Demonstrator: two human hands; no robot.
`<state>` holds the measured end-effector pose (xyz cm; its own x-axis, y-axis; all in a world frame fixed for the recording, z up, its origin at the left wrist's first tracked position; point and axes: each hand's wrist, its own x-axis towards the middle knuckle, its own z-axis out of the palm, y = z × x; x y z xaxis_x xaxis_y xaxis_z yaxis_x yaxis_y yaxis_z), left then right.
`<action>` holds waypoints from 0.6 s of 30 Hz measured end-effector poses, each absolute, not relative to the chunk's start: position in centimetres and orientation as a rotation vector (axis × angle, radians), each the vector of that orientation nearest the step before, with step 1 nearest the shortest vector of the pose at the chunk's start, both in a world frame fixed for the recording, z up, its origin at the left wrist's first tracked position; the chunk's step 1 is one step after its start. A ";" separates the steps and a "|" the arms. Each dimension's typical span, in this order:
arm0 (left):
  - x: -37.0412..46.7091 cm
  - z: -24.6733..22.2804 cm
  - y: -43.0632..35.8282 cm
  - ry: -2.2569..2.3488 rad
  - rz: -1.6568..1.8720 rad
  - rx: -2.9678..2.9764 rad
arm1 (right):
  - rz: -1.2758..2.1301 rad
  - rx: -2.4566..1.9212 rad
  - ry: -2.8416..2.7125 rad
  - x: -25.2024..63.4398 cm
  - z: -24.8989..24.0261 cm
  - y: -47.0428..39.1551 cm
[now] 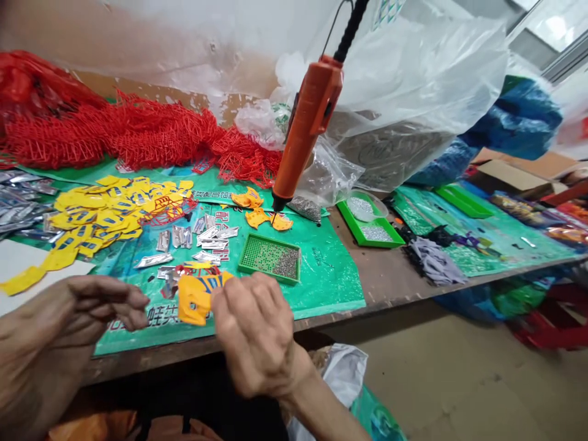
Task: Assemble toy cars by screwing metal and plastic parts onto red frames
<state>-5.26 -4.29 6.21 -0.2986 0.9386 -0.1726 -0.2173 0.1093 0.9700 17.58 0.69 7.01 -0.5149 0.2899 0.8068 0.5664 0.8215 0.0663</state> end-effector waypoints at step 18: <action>2.0 3.7 -1.8 0.812 1.341 -0.040 | -0.262 -0.568 -2.415 18.0 2.0 -0.3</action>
